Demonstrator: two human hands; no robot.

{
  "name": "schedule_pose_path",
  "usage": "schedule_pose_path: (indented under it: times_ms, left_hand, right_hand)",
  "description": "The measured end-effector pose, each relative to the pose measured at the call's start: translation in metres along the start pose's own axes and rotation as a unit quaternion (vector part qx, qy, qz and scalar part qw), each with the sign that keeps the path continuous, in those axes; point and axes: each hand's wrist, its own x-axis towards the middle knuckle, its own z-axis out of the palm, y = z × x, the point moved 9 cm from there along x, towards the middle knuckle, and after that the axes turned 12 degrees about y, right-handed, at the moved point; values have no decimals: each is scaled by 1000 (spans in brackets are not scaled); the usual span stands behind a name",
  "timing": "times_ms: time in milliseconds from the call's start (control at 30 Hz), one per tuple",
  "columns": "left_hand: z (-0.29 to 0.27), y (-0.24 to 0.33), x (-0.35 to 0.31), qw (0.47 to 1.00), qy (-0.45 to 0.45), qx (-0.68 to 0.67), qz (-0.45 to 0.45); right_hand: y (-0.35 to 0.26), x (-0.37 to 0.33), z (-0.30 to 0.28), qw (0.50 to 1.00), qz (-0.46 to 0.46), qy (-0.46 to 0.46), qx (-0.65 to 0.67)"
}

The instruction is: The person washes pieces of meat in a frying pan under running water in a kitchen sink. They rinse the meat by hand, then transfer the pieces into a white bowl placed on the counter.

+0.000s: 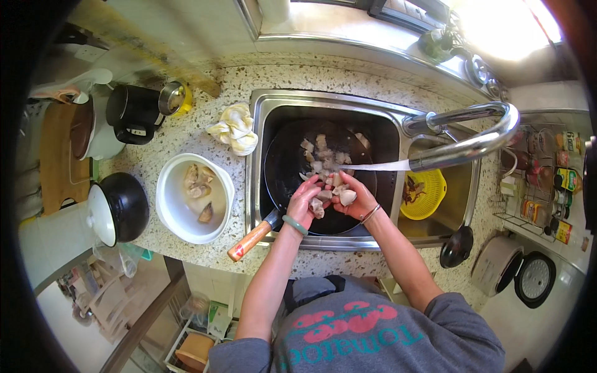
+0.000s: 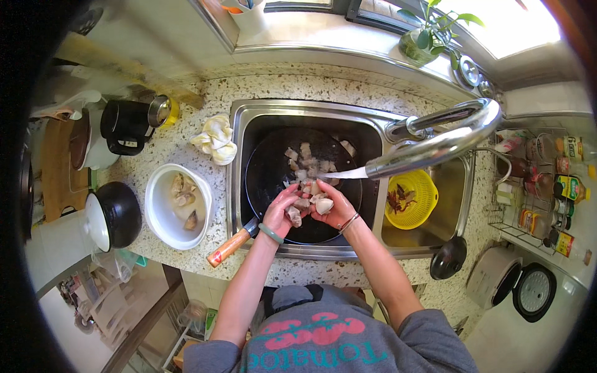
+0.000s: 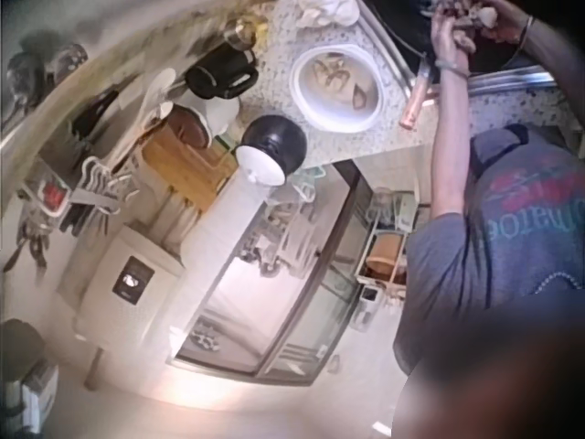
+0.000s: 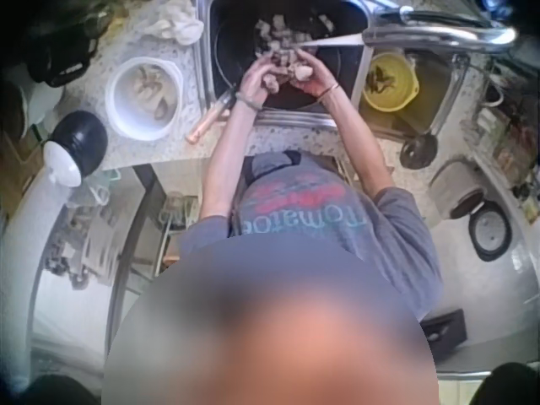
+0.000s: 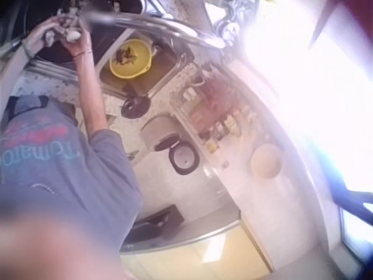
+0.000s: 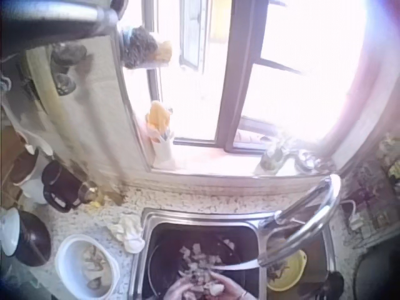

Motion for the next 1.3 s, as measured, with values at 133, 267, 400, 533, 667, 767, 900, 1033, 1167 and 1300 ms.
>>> schedule_pose_path:
  times_ms: [133,267,400,533,667,767,900,1033,1167,1300]
  left_hand:
    - [5,-1,-19,997,6,50,-61]
    - [-1,0,-18,993,20,115,1]
    - [-8,7,-26,993,86,44,63]
    - [1,48,-65,984,69,36,158]
    - [-15,129,-126,961,92,-23,259]
    - [-58,180,-161,931,133,-63,333]
    - [-137,208,-163,914,163,-115,352]
    - [-183,203,-162,923,218,-98,300]
    - [-175,207,-184,904,283,-57,315]
    - [-133,223,-210,824,331,26,458]
  right_hand:
    - [9,-11,7,999,24,-21,-21]
    - [12,-22,3,997,6,19,-78]
    - [1,-29,10,980,-96,67,-158]
    - [3,-52,77,967,-172,-6,-188]
    - [19,-71,172,950,-211,-60,-222]
    - [46,-59,235,932,-233,-115,-253]
    - [91,-16,289,842,-305,-127,-427]
    - [109,3,302,678,-416,-90,-600]
    - [92,-19,290,679,-475,-84,-553]
    - [29,-23,216,794,-441,21,-418]
